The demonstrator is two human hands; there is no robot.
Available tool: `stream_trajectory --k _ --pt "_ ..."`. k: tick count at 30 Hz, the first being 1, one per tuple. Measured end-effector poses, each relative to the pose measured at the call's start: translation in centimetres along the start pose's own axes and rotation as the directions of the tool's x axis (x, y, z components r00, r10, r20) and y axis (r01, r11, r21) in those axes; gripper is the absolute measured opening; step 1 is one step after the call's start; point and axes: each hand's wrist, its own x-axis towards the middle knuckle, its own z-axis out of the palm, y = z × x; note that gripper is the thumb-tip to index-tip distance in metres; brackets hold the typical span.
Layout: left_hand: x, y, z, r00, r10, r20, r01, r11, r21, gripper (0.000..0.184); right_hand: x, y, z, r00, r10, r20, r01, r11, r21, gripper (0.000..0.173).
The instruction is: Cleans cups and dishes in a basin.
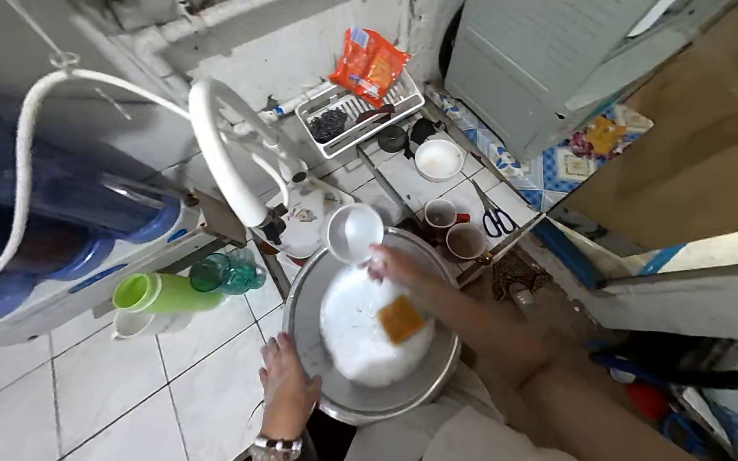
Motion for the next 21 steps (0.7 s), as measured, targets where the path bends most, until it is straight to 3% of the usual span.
stream_trajectory --k 2,3,5,7,9,10,11,12,13,16,18,20,21 --pt "-0.6 1.6 0.0 0.966 0.244 -0.086 -0.25 0.967 -0.059 0.083 -1.0 2.3 3.2 0.996 0.067 0.058 -0.082 0.952 0.294 0.04" --pt "-0.7 2.7 0.3 0.963 0.261 -0.062 -0.268 0.943 -0.199 0.07 -1.6 3.2 4.5 0.993 0.098 0.062 -0.114 0.928 0.355 0.04" --pt "-0.2 5.4 1.2 0.988 0.151 0.044 -0.105 0.841 -0.531 0.049 -2.4 4.7 6.4 0.993 0.116 0.027 -0.119 0.948 0.297 0.042" --pt "1.6 7.0 2.7 0.988 -0.06 0.143 0.144 0.698 -0.701 0.045 -2.8 6.5 7.3 0.997 0.059 0.047 -0.065 0.99 0.124 0.046" --pt "3.5 7.5 4.5 0.942 -0.296 0.158 0.294 0.502 -0.813 0.046 -3.0 9.4 7.8 0.984 -0.13 0.122 0.138 0.989 -0.059 0.04" --pt "4.0 7.4 4.9 0.926 -0.337 0.173 0.306 0.397 -0.865 0.037 -2.8 11.4 8.1 0.951 -0.278 0.135 0.297 0.942 -0.156 0.035" --pt "4.3 7.3 5.2 0.921 -0.353 0.163 0.296 0.366 -0.882 0.031 -2.7 13.0 8.0 0.912 -0.367 0.181 0.405 0.875 -0.265 0.037" --pt "4.7 7.0 5.5 0.924 -0.354 0.148 0.293 0.4 -0.869 0.029 -2.7 13.8 7.5 0.886 -0.413 0.211 0.463 0.796 -0.39 0.042" --pt "4.9 6.5 5.3 0.929 -0.342 0.14 0.299 0.475 -0.827 0.029 -3.3 13.4 6.5 0.897 -0.358 0.257 0.441 0.737 -0.512 0.049" --pt "4.8 5.4 3.9 0.944 -0.31 0.117 0.32 0.76 -0.565 0.033 -4.1 10.9 3.0 0.978 -0.047 0.203 0.199 0.493 -0.847 0.076" --pt "4.8 5.4 2.9 0.967 -0.24 0.089 0.256 0.913 -0.316 0.036 -3.0 10.2 0.8 0.993 0.08 0.083 0.046 0.38 -0.924 0.086" --pt "5.1 5.7 2.5 0.987 -0.147 0.07 0.157 0.973 -0.171 0.035 -2.2 9.9 -0.7 0.97 0.227 0.084 0.0 0.346 -0.938 0.079" --pt "5.2 5.8 2.6 0.99 -0.115 0.082 0.125 0.984 -0.128 0.038 -2.2 10.0 -0.9 0.957 0.27 0.11 0.016 0.328 -0.945 0.067"
